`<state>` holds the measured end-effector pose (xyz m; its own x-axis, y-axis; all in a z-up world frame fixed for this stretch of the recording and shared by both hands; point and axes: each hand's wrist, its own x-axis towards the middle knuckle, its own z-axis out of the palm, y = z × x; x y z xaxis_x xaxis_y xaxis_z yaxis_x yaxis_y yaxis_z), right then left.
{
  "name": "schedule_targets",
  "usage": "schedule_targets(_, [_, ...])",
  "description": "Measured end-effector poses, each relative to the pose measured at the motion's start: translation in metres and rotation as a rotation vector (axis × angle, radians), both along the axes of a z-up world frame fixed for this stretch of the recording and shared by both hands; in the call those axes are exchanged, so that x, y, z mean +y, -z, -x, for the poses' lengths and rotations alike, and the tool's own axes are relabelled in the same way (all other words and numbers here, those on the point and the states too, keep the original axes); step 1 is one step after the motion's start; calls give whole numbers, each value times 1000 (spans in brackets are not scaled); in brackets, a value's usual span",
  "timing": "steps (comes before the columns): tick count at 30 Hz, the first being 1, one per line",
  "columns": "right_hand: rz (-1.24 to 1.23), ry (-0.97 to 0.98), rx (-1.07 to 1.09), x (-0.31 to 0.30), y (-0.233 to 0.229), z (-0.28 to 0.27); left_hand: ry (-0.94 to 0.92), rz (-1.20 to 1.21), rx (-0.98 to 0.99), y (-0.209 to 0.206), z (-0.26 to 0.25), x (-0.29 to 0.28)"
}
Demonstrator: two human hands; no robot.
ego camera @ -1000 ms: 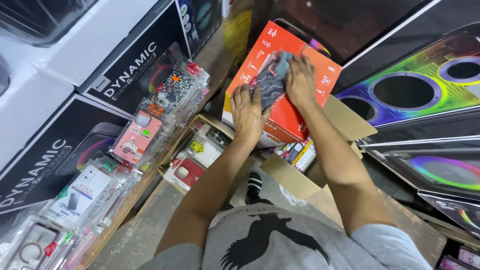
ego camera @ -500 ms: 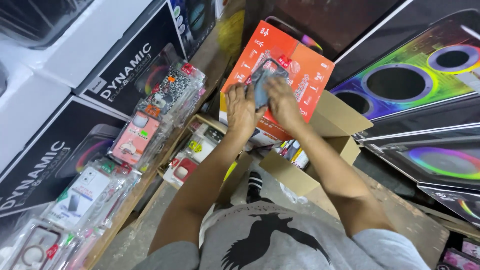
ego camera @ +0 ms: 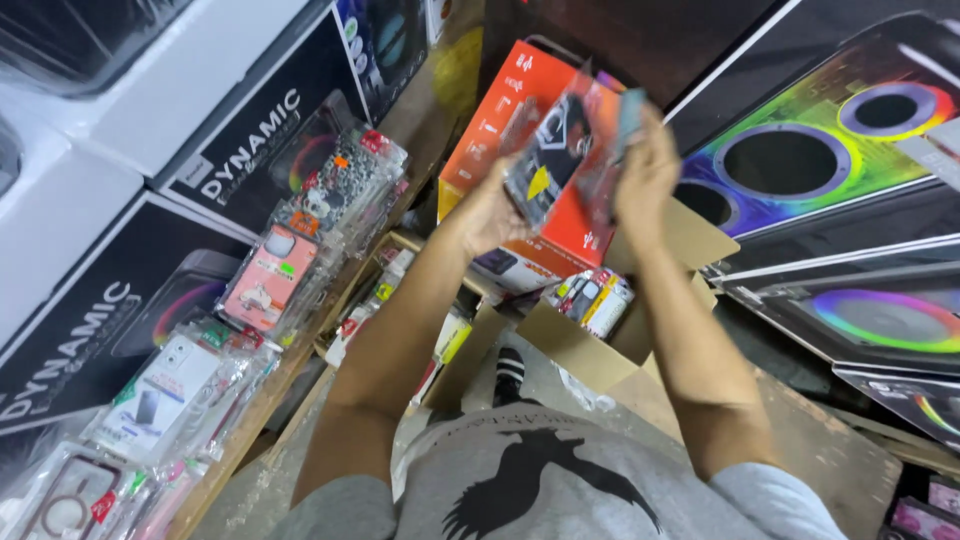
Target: Packing various phone cases from shelves into cardboard boxes after wiping them with a cloth.
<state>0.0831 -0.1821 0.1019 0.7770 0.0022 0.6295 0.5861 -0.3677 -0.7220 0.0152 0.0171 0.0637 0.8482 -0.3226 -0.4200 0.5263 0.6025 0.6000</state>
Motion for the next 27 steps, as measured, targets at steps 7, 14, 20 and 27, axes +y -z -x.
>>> schedule_targets(7, [703,-462,-7,49,76,26,-341,190,142,39,-2,2])
schedule_targets(14, [774,-255,-18,32,87,-37,-479,12,164,128,-26,-20])
schedule_targets(20, [766,-122,99,4,117,-98,-527,-156,223,136,-21,-30])
schedule_targets(27, [777,-96,6,-34,77,-25,-670,-96,219,103,-15,-39])
